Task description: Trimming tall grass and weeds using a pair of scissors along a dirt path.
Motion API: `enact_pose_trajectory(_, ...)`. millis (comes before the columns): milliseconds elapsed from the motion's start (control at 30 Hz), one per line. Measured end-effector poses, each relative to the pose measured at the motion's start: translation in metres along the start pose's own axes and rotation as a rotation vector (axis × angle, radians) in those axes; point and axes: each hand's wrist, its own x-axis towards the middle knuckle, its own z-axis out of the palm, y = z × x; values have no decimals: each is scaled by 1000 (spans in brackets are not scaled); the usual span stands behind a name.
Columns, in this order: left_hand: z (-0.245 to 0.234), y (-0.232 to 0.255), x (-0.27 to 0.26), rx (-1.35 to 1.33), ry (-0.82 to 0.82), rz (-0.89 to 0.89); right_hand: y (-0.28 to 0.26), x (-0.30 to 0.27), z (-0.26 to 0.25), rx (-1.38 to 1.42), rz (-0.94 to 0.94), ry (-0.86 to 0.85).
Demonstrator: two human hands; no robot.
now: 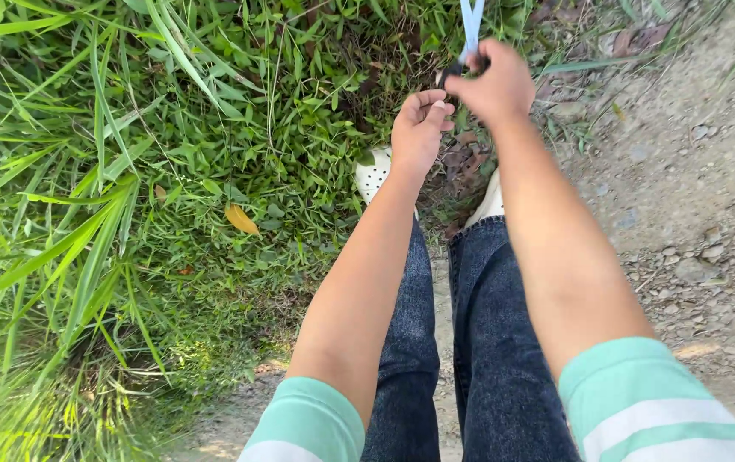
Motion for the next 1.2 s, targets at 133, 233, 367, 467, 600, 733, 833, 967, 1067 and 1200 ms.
enact_pose_trajectory(133, 1, 24, -14, 45, 14, -57, 3, 26, -9, 133, 104, -112)
enact_pose_trajectory(233, 1, 24, -16, 66, 25, -68, 28, 33, -2, 34, -113, -144)
enact_pose_trajectory(367, -3, 11, -8, -8, 28, -67, 37, 5, 3, 109, -114, -29)
enact_pose_trajectory(467, -3, -7, -3, -17, 29, -50, 49, -31, 7, 348, -96, 200)
enact_pose_trajectory(600, 3, -19, -2, 106, 62, -16, 82, -78, 22, 303, -18, 212)
enact_pose_trajectory(733, 4, -26, -10, 355, 71, -14, 49, -105, 20, 125, 188, 78)
enact_pose_trajectory(833, 2, -24, -18, 407, 75, -37, 53, -101, 31, -66, 174, 49)
enact_pose_trajectory(967, -3, -27, -15, 434, 103, -46, 56, -61, 35, -202, 109, 98)
enact_pose_trajectory(1067, -6, -27, -9, 468, 108, -45, 51, -27, 27, -232, 144, 78)
enact_pose_trajectory(1200, 0, -15, -8, 468, 102, -32, 64, -1, 22, -234, 0, 117)
